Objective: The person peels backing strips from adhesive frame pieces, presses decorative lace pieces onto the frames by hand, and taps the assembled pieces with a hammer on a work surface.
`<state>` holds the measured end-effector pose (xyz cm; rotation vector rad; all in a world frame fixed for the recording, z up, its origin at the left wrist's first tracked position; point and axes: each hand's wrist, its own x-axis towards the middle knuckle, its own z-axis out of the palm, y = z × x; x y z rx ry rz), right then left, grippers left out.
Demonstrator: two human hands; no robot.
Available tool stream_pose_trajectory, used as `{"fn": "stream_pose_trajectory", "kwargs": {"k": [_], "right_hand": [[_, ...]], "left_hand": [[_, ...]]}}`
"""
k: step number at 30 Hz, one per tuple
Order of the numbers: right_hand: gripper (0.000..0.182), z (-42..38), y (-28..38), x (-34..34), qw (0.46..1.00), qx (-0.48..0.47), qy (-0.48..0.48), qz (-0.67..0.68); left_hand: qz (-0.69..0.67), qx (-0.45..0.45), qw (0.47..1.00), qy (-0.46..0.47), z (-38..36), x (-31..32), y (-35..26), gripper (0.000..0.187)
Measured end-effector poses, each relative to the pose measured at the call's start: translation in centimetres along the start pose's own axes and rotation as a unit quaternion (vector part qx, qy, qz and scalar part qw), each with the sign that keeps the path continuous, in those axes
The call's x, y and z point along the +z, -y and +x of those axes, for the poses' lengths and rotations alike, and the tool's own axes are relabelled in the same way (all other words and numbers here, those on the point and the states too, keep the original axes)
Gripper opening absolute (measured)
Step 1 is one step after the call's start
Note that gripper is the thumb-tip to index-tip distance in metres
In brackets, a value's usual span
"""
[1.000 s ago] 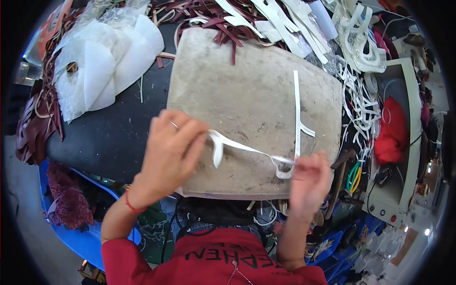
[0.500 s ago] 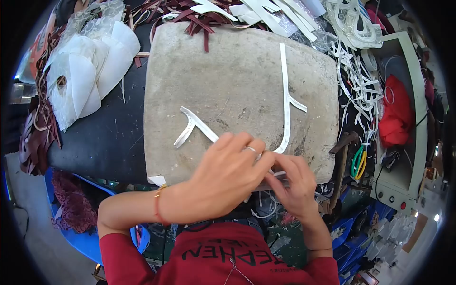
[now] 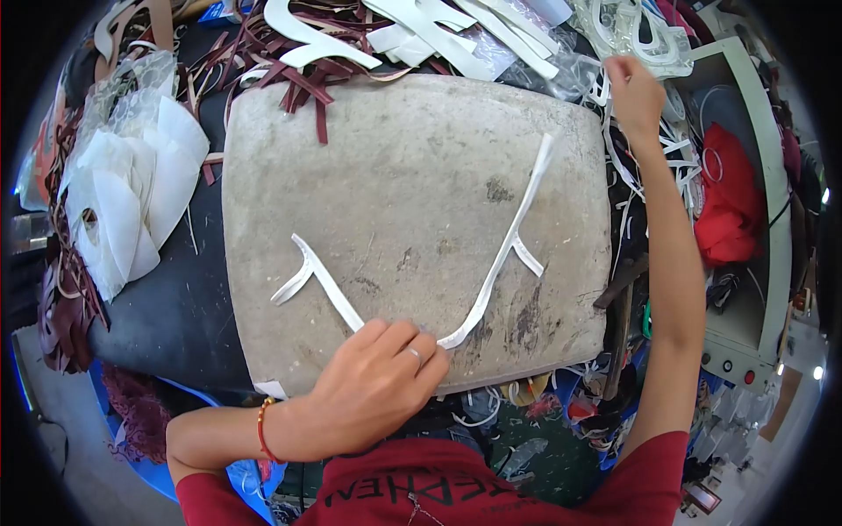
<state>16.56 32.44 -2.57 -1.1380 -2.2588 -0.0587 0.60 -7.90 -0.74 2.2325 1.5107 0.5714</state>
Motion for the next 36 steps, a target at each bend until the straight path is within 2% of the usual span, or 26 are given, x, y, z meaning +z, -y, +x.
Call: {"fn": "stream_pose_trajectory", "kwargs": {"k": [2,4,6,8,10,12,14,15,16,17,18,19,20,22,23,24,26,28,30,31,34,36], "right_hand": [[0.024,4.6,-3.9,0.9,0.992,0.115,-0.046,0.018],[0.022,7.3,-5.7,0.0,0.935,0.261,-0.131,0.202],[0.015,8.6,-6.3,-2.3,0.904,0.303,-0.242,0.182],[0.014,9.9,-10.6,-4.8,0.863,0.308,-0.300,0.264],[0.016,11.1,-16.7,-8.7,0.804,0.302,-0.317,0.404],[0.020,8.1,-17.4,-14.6,0.796,0.193,-0.194,0.540],[0.024,-0.3,-8.2,-20.6,0.851,0.200,-0.133,0.467],[0.022,-4.8,-4.8,-23.7,0.870,0.192,-0.022,0.454],[0.022,-9.4,-2.7,-26.6,0.880,0.246,0.080,0.399],[0.030,-15.1,-6.0,-30.9,0.893,0.287,0.128,0.321],[0.028,-19.6,-3.7,-32.6,0.877,0.205,0.232,0.369],[0.023,-21.2,-0.7,-33.4,0.838,0.163,0.369,0.368],[0.021,-21.4,1.5,-34.0,0.779,0.197,0.496,0.329],[0.024,-23.5,3.7,-32.5,0.882,0.150,0.422,0.148],[0.026,-24.8,4.3,-31.9,0.914,0.128,0.380,0.054],[0.026,-25.8,4.3,-31.3,0.922,0.172,0.347,-0.005],[0.026,-26.7,5.8,-27.9,0.941,0.247,0.221,0.065],[0.024,-26.3,9.3,-24.0,0.937,0.229,0.211,0.159],[0.024,-26.1,12.1,-20.5,0.955,0.125,0.201,0.177],[0.024,-26.0,13.0,-19.7,0.959,0.116,0.191,0.174],[0.026,-25.3,15.5,-17.3,0.961,0.066,0.180,0.202],[0.023,-24.8,14.9,-16.5,0.964,0.061,0.147,0.211]], "left_hand": [[0.010,0.009,1.000,-0.026,0.0,0.2,0.0,0.018],[0.011,0.010,1.000,-0.021,0.0,-0.1,0.1,0.020],[0.000,-0.014,0.999,0.030,-0.1,-0.5,-0.1,0.028],[-0.008,-0.028,0.998,0.054,0.0,-0.8,-0.4,0.032],[-0.012,-0.035,0.998,0.057,0.0,-1.1,-0.5,0.033],[-0.022,-0.036,0.998,0.040,-0.2,-0.8,-0.6,0.034],[-0.028,-0.037,0.999,0.018,-0.3,-0.3,-0.6,0.034],[-0.029,-0.039,0.999,0.006,-0.3,0.0,-0.8,0.035],[-0.029,-0.041,0.999,-0.006,-0.3,0.3,-0.9,0.035],[-0.034,-0.033,0.999,-0.015,-0.3,0.7,-1.1,0.037],[-0.037,-0.025,0.999,-0.025,-0.4,1.0,-1.3,0.039],[-0.037,-0.016,0.999,-0.035,-0.3,1.3,-1.5,0.041],[-0.025,-0.008,0.999,-0.039,-0.2,1.3,-1.8,0.043],[0.002,0.006,0.999,-0.047,0.0,1.5,-2.2,0.046],[-0.001,0.004,0.999,-0.053,-0.1,1.6,-2.5,0.048],[-0.001,0.002,0.998,-0.062,-0.1,1.8,-2.6,0.049],[-0.008,-0.005,0.995,-0.096,-0.2,2.1,-3.0,0.048],[-0.016,-0.006,0.989,-0.147,-0.3,2.4,-3.1,0.045],[-0.012,-0.031,0.980,-0.196,-1.0,1.7,-2.9,0.040],[-0.001,-0.050,0.973,-0.223,-1.6,1.1,-2.4,0.038],[0.079,-0.179,0.932,-0.306,-5.2,-1.9,0.6,0.028],[0.195,-0.268,0.870,-0.366,-8.9,-4.9,4.4,0.021]]}}
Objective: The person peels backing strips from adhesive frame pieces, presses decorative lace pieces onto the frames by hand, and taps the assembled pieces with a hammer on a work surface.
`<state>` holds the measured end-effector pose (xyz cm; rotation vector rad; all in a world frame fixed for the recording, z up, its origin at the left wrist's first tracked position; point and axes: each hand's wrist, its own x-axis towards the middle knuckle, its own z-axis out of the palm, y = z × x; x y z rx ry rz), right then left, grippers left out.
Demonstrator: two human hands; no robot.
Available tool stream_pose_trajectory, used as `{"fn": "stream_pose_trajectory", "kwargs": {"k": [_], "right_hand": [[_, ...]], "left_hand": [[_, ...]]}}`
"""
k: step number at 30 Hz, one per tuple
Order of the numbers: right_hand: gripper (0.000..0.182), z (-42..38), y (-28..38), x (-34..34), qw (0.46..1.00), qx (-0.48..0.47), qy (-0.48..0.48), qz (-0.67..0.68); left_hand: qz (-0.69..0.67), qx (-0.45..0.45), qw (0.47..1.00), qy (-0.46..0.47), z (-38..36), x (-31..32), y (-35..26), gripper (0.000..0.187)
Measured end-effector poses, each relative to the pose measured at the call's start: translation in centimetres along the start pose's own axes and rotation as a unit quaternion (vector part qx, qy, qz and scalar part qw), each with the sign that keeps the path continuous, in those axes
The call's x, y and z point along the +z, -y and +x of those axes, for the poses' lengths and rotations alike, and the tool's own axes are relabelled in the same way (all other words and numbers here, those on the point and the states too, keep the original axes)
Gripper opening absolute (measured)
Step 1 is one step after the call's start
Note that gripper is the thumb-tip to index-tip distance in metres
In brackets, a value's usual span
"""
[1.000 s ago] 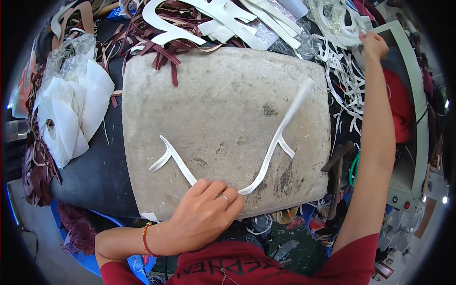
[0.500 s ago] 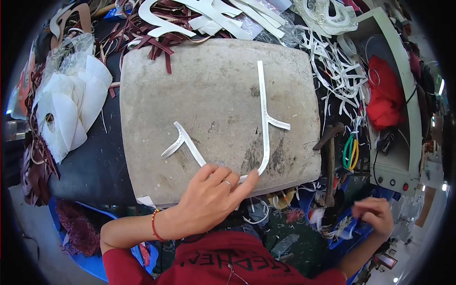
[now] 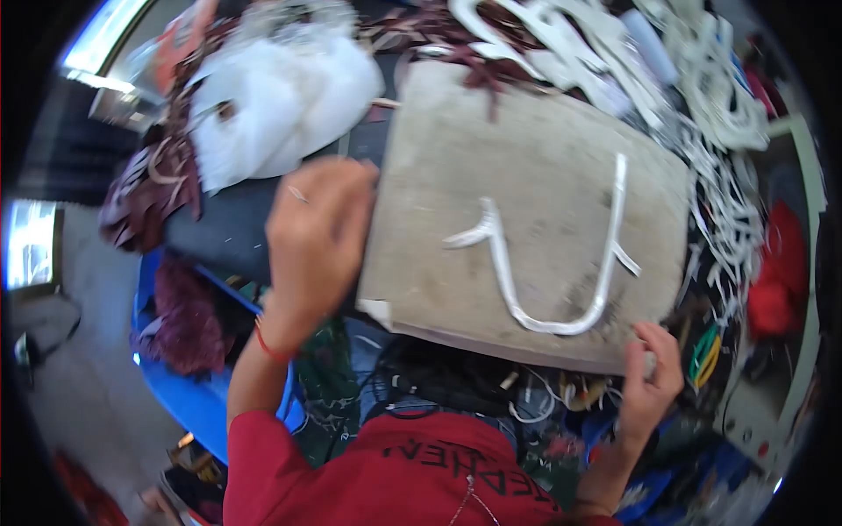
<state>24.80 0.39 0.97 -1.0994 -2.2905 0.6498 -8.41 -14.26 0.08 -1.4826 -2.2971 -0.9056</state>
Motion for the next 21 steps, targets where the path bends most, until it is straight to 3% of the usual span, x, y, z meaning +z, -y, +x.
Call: {"fn": "stream_pose_trajectory", "kwargs": {"k": [2,4,7,10,11,14,15,18,21], "right_hand": [[0.020,1.2,-0.1,0.1,0.999,0.018,-0.012,0.042],[0.018,2.5,0.9,0.4,0.999,-0.006,0.012,0.053],[0.019,4.0,3.4,1.3,0.997,-0.048,0.060,0.031],[0.022,4.7,4.5,2.4,0.991,-0.087,0.105,0.020],[0.022,4.9,4.8,2.7,0.990,-0.089,0.111,0.026],[0.022,5.5,5.5,3.3,0.985,-0.087,0.140,0.046],[0.022,5.8,5.8,3.6,0.983,-0.093,0.152,0.049],[0.021,6.5,7.0,4.6,0.974,-0.125,0.178,0.067],[0.022,7.0,8.1,5.6,0.964,-0.158,0.191,0.098]], "left_hand": [[0.055,-0.102,0.991,-0.061,1.9,-1.6,6.6,0.018],[0.074,-0.150,0.983,-0.082,4.2,-2.3,13.1,0.038],[0.123,-0.131,0.982,-0.055,6.0,-0.4,15.8,0.066],[0.194,-0.069,0.979,-0.007,4.1,1.6,14.1,0.085],[0.167,-0.110,0.979,-0.026,3.9,1.4,14.5,0.082],[-0.094,-0.253,0.962,-0.031,4.0,-2.0,13.7,0.074],[-0.262,-0.296,0.917,-0.058,4.2,-2.3,13.8,0.055],[-0.566,-0.386,0.703,-0.192,4.2,-4.1,15.6,0.043],[-0.491,-0.332,0.741,-0.314,4.0,-6.3,14.2,0.039]]}}
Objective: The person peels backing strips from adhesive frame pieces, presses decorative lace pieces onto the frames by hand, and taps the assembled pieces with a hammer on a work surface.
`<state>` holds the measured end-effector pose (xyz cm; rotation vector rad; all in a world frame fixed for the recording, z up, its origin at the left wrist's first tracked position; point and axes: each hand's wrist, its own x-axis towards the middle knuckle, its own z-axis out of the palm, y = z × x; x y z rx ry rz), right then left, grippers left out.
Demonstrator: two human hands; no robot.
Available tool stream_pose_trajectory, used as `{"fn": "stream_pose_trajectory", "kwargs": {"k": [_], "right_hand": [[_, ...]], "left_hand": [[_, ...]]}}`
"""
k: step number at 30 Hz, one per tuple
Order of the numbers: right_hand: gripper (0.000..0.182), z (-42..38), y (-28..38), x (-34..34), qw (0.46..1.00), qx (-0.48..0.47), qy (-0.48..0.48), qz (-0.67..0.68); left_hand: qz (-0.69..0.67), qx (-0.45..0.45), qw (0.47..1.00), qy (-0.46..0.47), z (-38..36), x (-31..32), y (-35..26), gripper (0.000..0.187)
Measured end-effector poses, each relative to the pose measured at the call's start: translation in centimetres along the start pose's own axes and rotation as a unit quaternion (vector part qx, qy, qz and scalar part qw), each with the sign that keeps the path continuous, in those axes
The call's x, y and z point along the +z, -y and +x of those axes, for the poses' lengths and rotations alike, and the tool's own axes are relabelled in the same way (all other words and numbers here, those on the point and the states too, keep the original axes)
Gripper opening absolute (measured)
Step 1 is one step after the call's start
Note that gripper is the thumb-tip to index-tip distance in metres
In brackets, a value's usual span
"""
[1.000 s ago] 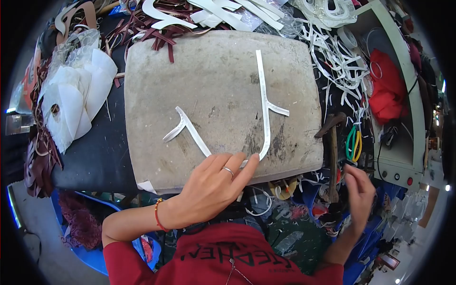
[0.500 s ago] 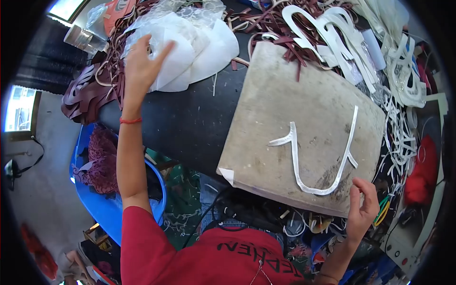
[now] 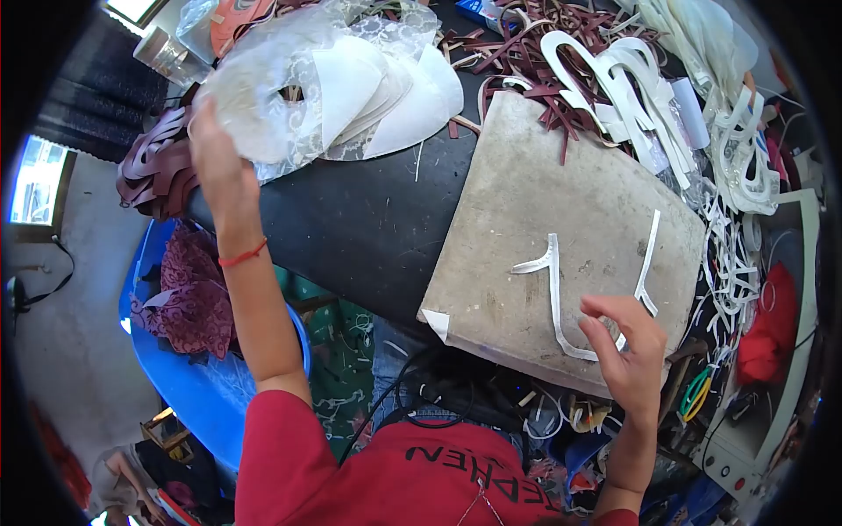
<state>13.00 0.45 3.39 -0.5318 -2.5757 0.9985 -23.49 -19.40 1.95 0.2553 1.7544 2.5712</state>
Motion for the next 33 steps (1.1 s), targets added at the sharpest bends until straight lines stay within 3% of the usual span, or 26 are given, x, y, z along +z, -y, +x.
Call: {"fn": "stream_pose_trajectory", "kwargs": {"k": [2,3,5,8,10,12,14,16,18,19,21,23,25,26,27,28,31,33], "right_hand": [[0.022,0.9,0.5,0.5,1.000,-0.007,0.006,0.029],[0.022,1.1,0.9,0.8,0.999,-0.014,0.012,0.031],[0.022,1.6,1.3,1.3,0.999,-0.033,0.021,0.035],[0.020,1.5,1.6,1.5,0.997,-0.052,0.028,0.050],[0.025,1.4,1.3,1.2,0.997,-0.018,0.047,0.053],[0.031,1.6,1.2,1.2,0.993,-0.015,0.065,0.099],[0.037,3.0,1.3,1.9,0.979,-0.042,0.079,0.185],[0.045,4.6,2.0,3.8,0.915,0.002,0.072,0.398],[0.047,6.8,2.6,5.6,0.821,0.049,0.056,0.566],[0.045,8.3,2.7,5.6,0.826,0.061,0.077,0.554],[0.041,9.6,3.2,4.9,0.832,0.106,0.122,0.531],[0.032,9.4,4.6,3.9,0.851,0.042,0.021,0.522],[0.036,8.4,4.8,0.3,0.902,-0.019,-0.022,0.430],[0.037,7.2,4.6,-0.6,0.909,-0.003,-0.064,0.411],[0.038,5.8,4.4,-1.5,0.914,0.014,-0.105,0.392],[0.040,4.0,3.5,-2.0,0.922,0.045,-0.121,0.364],[0.035,-2.2,1.5,-2.0,0.938,0.159,-0.141,0.273],[0.032,-6.0,0.7,-1.1,0.916,0.234,-0.145,0.291]], "left_hand": [[0.006,0.054,0.998,0.018,-0.4,0.6,-0.9,0.039],[0.021,-0.020,0.997,0.078,-0.2,0.5,-0.4,0.040],[-0.110,-0.190,0.958,0.186,0.3,0.0,0.1,0.038],[0.003,-0.032,0.998,0.059,0.6,-0.3,1.0,0.033],[0.104,0.182,0.978,-0.015,-0.5,0.2,0.8,0.031],[0.219,0.399,0.888,-0.061,-2.9,1.3,0.0,0.030],[0.336,0.598,0.724,-0.074,-6.6,3.4,-0.7,0.030],[0.418,0.611,0.667,0.086,-9.3,4.3,-0.1,0.031],[0.353,0.543,0.748,0.144,-11.0,4.7,1.7,0.033],[0.367,0.548,0.714,0.236,-12.8,4.3,1.3,0.034],[0.262,0.637,0.636,0.348,-14.9,5.3,2.1,0.031],[0.316,0.606,0.684,0.255,-14.6,6.5,1.1,0.035],[0.302,0.502,0.797,0.150,-13.4,8.3,0.9,0.047],[0.263,0.395,0.864,0.168,-13.5,9.3,0.6,0.055],[0.104,0.172,0.953,0.225,-13.8,10.0,0.0,0.055],[-0.062,-0.068,0.961,0.261,-14.3,10.3,0.0,0.055],[-0.198,-0.322,0.830,0.409,-15.2,9.0,1.1,0.053],[-0.038,-0.293,0.864,0.407,-17.6,8.6,1.9,0.050]]}}
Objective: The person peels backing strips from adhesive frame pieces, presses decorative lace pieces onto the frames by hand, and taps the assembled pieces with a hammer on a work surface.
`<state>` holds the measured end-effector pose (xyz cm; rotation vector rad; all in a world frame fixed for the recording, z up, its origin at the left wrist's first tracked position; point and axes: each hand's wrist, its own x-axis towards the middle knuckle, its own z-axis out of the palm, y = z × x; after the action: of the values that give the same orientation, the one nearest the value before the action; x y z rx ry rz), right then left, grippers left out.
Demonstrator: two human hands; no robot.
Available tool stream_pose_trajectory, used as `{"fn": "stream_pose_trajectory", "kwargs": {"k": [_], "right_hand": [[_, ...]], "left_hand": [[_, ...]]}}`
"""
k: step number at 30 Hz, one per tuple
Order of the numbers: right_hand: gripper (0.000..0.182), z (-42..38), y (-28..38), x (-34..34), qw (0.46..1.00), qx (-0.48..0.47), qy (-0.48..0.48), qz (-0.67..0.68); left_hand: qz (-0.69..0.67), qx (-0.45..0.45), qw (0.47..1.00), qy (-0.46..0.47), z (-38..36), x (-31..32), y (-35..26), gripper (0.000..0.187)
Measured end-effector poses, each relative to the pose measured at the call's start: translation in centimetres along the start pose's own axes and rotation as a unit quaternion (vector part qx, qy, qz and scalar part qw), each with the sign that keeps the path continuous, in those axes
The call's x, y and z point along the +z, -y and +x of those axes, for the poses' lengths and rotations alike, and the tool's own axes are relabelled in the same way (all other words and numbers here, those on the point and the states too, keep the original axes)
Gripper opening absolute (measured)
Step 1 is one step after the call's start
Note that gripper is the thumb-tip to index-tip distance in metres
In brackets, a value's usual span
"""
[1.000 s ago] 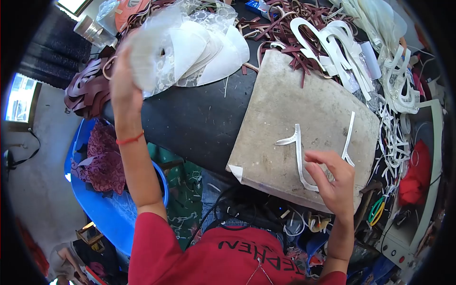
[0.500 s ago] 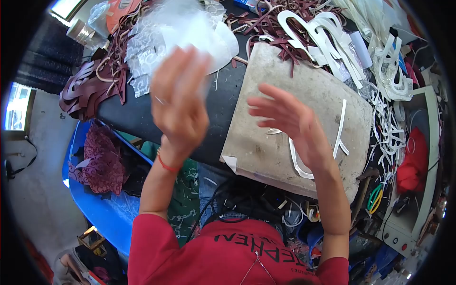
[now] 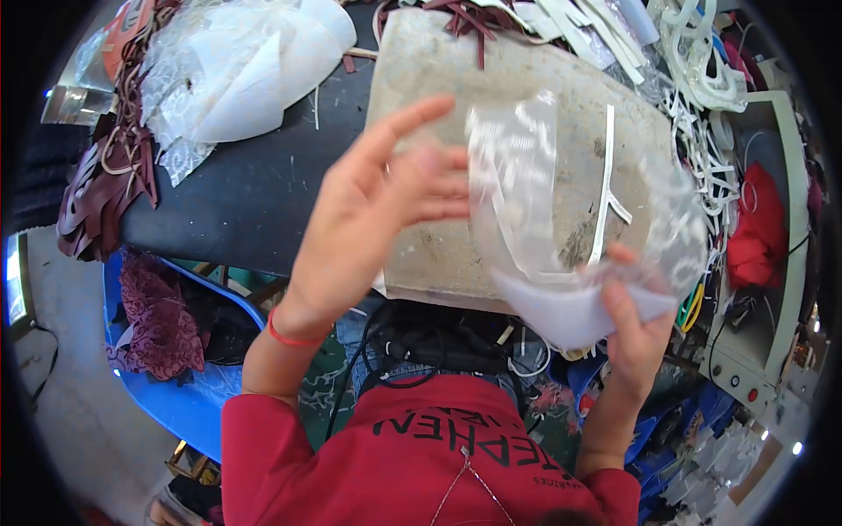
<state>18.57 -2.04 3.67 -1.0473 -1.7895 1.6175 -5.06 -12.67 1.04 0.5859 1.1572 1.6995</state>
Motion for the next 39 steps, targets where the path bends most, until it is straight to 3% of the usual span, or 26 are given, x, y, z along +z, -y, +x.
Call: {"fn": "stream_pose_trajectory", "kwargs": {"k": [2,5,6,7,14,25,39], "right_hand": [[0.028,-2.4,-0.8,-0.7,0.997,0.056,0.011,-0.048],[0.025,-4.2,-1.5,-0.8,0.991,0.122,0.001,-0.056],[0.024,-4.4,-1.7,-0.8,0.989,0.137,-0.007,-0.049],[0.028,-4.5,-1.7,-0.7,0.991,0.090,-0.002,-0.100],[0.030,-4.0,-1.6,0.4,0.984,0.064,-0.062,-0.156],[0.038,-3.6,-1.0,0.8,0.981,0.099,-0.121,-0.115],[0.049,-3.1,-1.5,0.5,0.980,0.132,-0.124,-0.081]], "left_hand": [[0.069,-0.035,0.996,0.045,-1.3,-0.3,1.2,0.051],[0.052,-0.068,0.996,-0.012,-2.3,0.2,2.3,0.044],[0.117,-0.056,0.991,-0.017,-2.4,0.2,2.6,0.042],[0.182,-0.044,0.982,-0.021,-2.5,0.1,2.8,0.040],[0.509,0.101,0.855,-0.012,-1.1,0.6,2.7,0.028],[0.516,0.097,0.851,0.026,0.3,1.0,3.1,0.035],[0.543,0.061,0.837,0.040,0.9,1.4,3.4,0.033]]}}
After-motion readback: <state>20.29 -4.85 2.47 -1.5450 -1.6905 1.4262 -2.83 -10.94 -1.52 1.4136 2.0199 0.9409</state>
